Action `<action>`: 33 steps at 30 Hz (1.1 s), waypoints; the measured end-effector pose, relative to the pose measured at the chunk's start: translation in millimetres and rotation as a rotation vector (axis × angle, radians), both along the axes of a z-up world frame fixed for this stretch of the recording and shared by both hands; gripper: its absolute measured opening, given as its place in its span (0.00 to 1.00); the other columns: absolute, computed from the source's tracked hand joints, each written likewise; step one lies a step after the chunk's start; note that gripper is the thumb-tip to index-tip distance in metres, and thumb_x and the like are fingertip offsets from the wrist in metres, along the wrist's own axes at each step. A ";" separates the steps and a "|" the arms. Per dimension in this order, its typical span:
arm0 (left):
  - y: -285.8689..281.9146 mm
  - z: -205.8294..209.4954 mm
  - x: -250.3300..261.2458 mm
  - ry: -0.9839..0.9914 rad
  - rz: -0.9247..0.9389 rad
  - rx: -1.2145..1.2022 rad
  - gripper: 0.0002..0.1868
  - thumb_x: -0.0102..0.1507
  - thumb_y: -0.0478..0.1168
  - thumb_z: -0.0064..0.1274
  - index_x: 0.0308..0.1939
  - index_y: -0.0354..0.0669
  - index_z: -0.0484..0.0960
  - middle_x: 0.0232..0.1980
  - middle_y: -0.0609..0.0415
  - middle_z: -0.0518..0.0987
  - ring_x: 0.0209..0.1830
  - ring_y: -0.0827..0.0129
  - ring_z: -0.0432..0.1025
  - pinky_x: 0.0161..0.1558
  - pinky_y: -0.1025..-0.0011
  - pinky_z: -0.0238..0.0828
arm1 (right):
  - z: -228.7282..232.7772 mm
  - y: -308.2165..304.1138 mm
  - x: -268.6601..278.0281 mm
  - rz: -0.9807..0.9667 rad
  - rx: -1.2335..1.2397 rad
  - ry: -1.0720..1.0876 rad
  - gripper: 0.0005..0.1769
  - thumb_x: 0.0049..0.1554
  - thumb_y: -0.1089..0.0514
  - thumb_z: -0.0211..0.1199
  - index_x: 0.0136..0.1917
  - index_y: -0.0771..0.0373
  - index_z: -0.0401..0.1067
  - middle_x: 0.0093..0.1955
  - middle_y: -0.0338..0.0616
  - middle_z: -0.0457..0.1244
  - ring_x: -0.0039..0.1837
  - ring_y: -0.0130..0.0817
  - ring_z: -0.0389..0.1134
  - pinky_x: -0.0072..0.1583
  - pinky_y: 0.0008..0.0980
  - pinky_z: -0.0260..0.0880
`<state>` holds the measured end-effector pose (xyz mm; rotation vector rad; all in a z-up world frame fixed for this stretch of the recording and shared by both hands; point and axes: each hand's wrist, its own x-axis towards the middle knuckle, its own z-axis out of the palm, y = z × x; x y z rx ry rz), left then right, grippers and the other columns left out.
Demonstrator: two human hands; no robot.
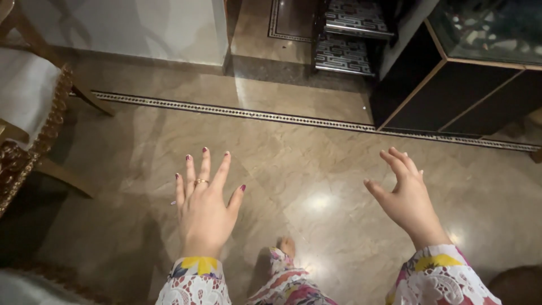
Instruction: Folding a paper napkin and placing it inside a glass on a dining table.
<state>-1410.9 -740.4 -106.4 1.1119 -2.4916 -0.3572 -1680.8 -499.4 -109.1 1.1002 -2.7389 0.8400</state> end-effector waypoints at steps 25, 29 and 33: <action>-135.9 9.2 -204.8 0.085 0.014 -0.094 0.39 0.59 0.54 0.56 0.73 0.54 0.66 0.78 0.51 0.60 0.80 0.53 0.47 0.74 0.50 0.40 | 1.6 -144.6 -220.1 0.043 -0.058 0.005 0.40 0.48 0.47 0.70 0.72 0.60 0.67 0.79 0.49 0.55 0.78 0.49 0.54 0.77 0.52 0.49; -156.6 6.1 -228.5 0.048 0.015 -0.083 0.39 0.59 0.54 0.56 0.74 0.54 0.65 0.78 0.50 0.60 0.80 0.52 0.47 0.74 0.49 0.41 | 4.7 -161.5 -240.8 0.027 0.008 0.000 0.40 0.48 0.48 0.71 0.71 0.61 0.67 0.78 0.48 0.55 0.79 0.49 0.53 0.77 0.56 0.44; -184.2 -1.4 -255.1 0.074 -0.009 -0.106 0.39 0.59 0.54 0.57 0.74 0.54 0.66 0.78 0.49 0.60 0.80 0.51 0.48 0.74 0.49 0.40 | 5.2 -183.8 -262.0 0.025 -0.002 0.004 0.40 0.49 0.48 0.71 0.71 0.61 0.67 0.78 0.47 0.55 0.79 0.48 0.53 0.78 0.56 0.42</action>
